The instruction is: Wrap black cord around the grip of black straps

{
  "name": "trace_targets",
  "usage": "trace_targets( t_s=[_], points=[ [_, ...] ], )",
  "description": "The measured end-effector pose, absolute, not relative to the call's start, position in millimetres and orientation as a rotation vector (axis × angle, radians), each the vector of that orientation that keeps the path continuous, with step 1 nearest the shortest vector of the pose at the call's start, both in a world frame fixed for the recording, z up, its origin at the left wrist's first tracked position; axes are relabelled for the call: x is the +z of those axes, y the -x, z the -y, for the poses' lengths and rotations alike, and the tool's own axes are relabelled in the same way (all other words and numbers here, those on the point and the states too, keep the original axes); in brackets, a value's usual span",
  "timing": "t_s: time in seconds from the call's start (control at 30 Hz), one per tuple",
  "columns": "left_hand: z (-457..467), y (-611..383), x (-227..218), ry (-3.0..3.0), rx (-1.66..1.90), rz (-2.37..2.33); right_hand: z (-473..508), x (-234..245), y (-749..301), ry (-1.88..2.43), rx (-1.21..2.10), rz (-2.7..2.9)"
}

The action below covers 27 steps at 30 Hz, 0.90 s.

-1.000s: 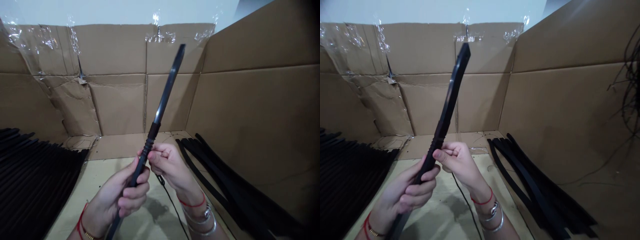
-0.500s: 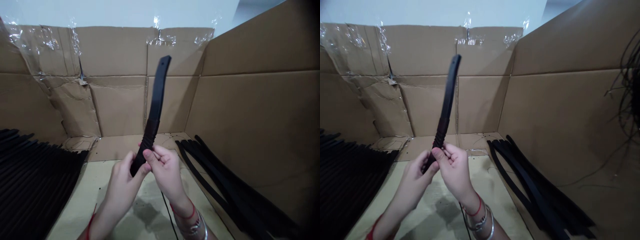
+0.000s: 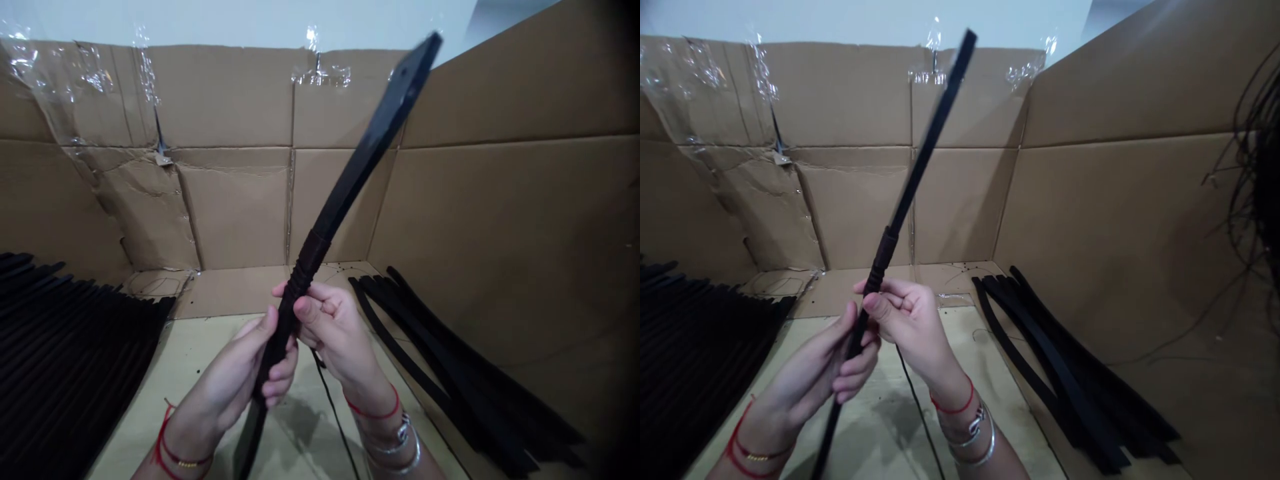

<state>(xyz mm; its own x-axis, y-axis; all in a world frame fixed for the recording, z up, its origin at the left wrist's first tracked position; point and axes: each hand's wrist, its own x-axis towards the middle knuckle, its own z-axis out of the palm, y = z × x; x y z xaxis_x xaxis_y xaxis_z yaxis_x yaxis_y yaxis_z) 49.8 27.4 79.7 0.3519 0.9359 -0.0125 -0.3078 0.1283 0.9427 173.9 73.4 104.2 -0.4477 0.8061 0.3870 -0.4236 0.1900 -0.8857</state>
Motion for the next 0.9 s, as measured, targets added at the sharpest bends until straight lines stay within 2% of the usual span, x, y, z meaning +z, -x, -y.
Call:
trace_targets(
  t_s=[0.1, 0.13, 0.23, 0.27, 0.37, 0.43, 0.57, 0.7, 0.73, 0.83, 0.9],
  points=[
    [-26.7, -52.1, 77.5, -1.165, 1.313, -0.851, -71.1, 105.9, -173.5, 0.476, 1.346, 1.340],
    [-26.4, -51.6, 76.7, -1.177, 1.290, -0.836, -70.1, 106.7, -174.2, 0.473, 1.368, 1.357],
    [-25.1, -47.9, 76.3, -1.102, 0.864, -0.514, -66.7, 109.6, -177.9, 0.465, 1.427, 1.437],
    [-24.9, -47.0, 76.7, -1.096, 0.834, -0.484, -65.9, 110.3, -178.8, 0.484, 1.390, 1.436],
    [-25.9, -46.9, 77.3, -1.255, 1.218, -0.827, -68.2, 110.5, -180.0, 0.499, 1.264, 1.380],
    [-27.7, -46.8, 76.0, -1.286, 1.335, -0.953, -73.4, 109.3, -180.8, 0.439, 1.365, 1.419],
    [-31.6, -46.9, 72.8, -1.129, 0.979, -0.661, -83.3, 105.8, -181.2, 0.372, 1.601, 1.450],
    [-34.6, -50.5, 73.3, -1.242, 1.396, -0.964, -84.7, 103.1, -174.7, 0.431, 1.427, 1.326],
    [-35.1, -50.5, 73.7, -1.233, 1.401, -0.982, -84.0, 102.8, -173.3, 0.429, 1.429, 1.336],
    [-36.8, -48.5, 73.9, -1.107, 1.011, -0.678, -81.0, 102.8, -172.0, 0.427, 1.476, 1.385],
    [-37.7, -48.5, 73.3, -1.079, 0.961, -0.599, -79.4, 103.1, -172.7, 0.453, 1.403, 1.354]
  ],
)
